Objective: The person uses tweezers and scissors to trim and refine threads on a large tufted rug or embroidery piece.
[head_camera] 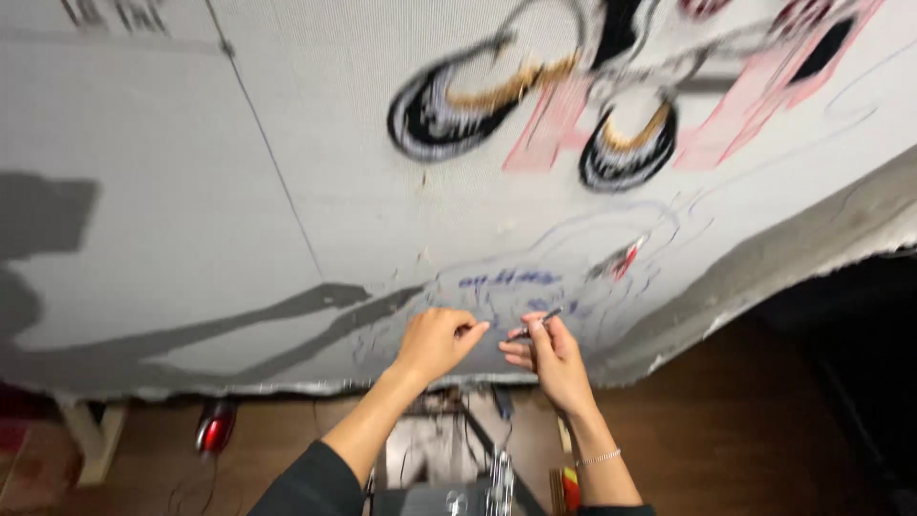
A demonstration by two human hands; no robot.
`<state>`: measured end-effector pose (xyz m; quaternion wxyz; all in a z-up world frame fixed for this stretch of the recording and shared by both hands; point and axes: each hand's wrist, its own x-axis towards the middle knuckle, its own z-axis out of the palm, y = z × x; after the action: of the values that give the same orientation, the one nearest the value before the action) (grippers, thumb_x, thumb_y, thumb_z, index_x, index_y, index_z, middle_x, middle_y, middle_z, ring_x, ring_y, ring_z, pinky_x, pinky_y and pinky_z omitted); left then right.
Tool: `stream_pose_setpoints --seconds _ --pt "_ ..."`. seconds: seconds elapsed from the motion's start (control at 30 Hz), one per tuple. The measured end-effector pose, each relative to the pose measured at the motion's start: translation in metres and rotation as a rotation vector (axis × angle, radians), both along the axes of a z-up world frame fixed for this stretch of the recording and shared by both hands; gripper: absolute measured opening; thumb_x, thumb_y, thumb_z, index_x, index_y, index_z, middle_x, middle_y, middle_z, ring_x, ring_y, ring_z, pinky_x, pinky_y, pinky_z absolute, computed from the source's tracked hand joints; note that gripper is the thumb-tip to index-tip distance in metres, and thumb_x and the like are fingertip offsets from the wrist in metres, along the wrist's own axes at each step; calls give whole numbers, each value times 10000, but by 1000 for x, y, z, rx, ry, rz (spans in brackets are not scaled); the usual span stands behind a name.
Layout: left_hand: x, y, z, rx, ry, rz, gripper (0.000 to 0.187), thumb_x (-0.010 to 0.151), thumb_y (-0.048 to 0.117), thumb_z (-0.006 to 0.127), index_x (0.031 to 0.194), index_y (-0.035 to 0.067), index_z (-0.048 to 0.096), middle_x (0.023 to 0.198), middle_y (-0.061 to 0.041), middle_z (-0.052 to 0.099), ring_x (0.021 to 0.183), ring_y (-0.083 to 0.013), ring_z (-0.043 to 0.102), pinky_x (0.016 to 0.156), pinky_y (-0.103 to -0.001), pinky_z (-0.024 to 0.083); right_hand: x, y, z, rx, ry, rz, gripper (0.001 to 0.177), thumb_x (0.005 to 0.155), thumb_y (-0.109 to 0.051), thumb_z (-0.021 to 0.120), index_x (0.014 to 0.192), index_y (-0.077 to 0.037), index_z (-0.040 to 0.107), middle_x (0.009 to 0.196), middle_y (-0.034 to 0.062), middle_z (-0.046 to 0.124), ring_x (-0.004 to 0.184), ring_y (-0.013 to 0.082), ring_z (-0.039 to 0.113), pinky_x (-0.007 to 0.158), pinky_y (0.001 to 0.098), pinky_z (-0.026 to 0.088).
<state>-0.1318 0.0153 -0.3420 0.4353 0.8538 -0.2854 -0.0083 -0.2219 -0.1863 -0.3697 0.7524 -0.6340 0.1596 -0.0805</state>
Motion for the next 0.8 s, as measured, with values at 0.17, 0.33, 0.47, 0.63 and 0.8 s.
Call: stream_pose_setpoints --seconds 0.17,0.33,0.47,0.63,0.8 --pt "-56 21 -106 17 193 8 267 877 362 710 872 108 790 777 -110 749 723 -312 720 649 -408 557 -57 27 -120 21 195 66 241 1045 -176 517 1233 -31 556 992 112 653 854 212 752 752 327 616" --pt "-99 43 -170 65 325 47 264 879 369 705 892 124 801 779 -113 752 753 -304 735 673 -402 562 -127 69 -262 -230 352 267 253 937 -38 642 1187 -55 600 897 61 667 812 159 728 715 294 607" --pt "-120 65 -186 100 436 71 279 892 372 698 888 109 793 772 -112 756 739 -271 748 682 -379 571 -177 105 -327 -568 621 351 137 870 -116 729 957 -45 651 880 101 764 858 218 760 792 342 588" --pt "-129 84 -195 187 500 81 289 894 359 701 885 83 786 752 -104 752 696 -254 728 664 -367 563 -217 134 -402 -735 819 371 197 750 -204 836 891 -110 737 947 124 765 942 306 739 895 399 566" --pt "-128 85 -194 226 617 112 271 894 340 702 904 82 786 772 -86 766 690 -222 732 657 -347 561 -201 160 -396 -610 1040 287 178 774 -240 821 895 -136 742 982 98 784 992 298 737 899 414 573"
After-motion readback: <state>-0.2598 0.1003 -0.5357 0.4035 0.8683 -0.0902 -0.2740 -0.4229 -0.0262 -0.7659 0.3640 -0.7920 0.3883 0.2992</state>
